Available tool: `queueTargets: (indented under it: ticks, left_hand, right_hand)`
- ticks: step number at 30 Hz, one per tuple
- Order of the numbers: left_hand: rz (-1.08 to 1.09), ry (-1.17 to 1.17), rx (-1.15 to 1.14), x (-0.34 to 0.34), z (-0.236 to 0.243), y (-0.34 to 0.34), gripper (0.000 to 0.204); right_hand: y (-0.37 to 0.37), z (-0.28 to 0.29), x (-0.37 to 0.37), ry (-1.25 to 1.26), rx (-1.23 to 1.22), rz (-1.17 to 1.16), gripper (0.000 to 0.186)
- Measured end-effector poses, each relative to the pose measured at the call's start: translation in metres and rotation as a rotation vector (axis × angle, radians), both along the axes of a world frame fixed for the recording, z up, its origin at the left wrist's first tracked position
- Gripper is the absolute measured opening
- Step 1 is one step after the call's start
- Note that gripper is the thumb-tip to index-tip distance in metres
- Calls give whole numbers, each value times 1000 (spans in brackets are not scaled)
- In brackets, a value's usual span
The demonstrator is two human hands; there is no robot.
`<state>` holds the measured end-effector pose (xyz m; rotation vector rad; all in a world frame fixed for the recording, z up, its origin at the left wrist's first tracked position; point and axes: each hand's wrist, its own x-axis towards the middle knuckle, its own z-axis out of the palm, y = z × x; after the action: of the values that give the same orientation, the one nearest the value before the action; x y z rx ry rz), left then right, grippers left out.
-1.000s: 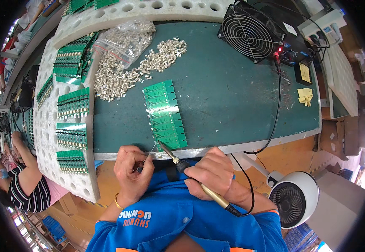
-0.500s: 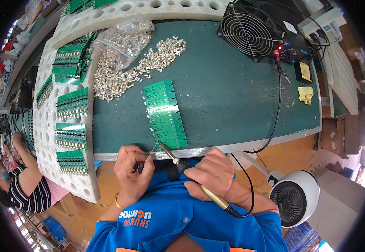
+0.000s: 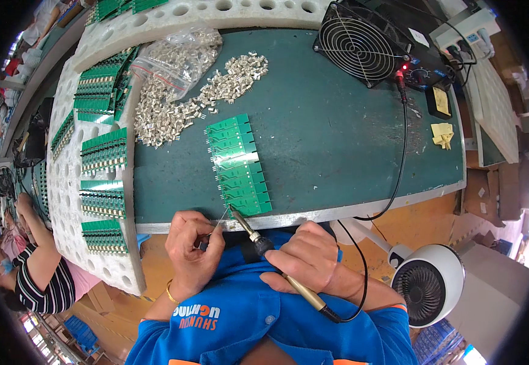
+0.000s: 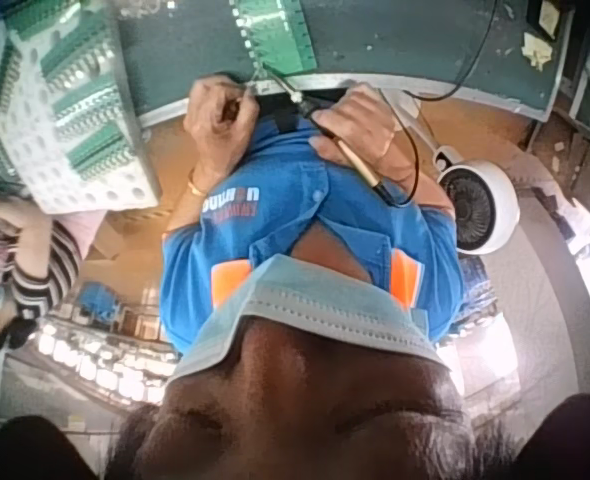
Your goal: The person solders electronic components onto circuit board strips using a soldering iron and solder wire, then places the completed strips onto a stack on the upper shelf.
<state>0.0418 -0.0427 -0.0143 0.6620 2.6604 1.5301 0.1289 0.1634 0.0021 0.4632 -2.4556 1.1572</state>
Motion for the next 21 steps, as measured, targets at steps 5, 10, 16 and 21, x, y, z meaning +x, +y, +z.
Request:
queueTargets:
  ticks: [5, 10, 16, 21]
  left_hand:
    - [-10, -2, -20, -1, 0, -1, 16]
    - [-26, 19, -35, -1, 0, -2, 16]
    - [-28, 12, -36, -1, 0, -1, 16]
    - [-24, 15, -34, -1, 0, -1, 16]
  right_hand:
    - [0, -2, 1, 9, -1, 10, 35]
    - [-1, -2, 2, 16, 3, 19, 36]
    - [-2, -3, 3, 44, 9, 12, 36]
    - [-4, -4, 1, 73, 16, 6, 38]
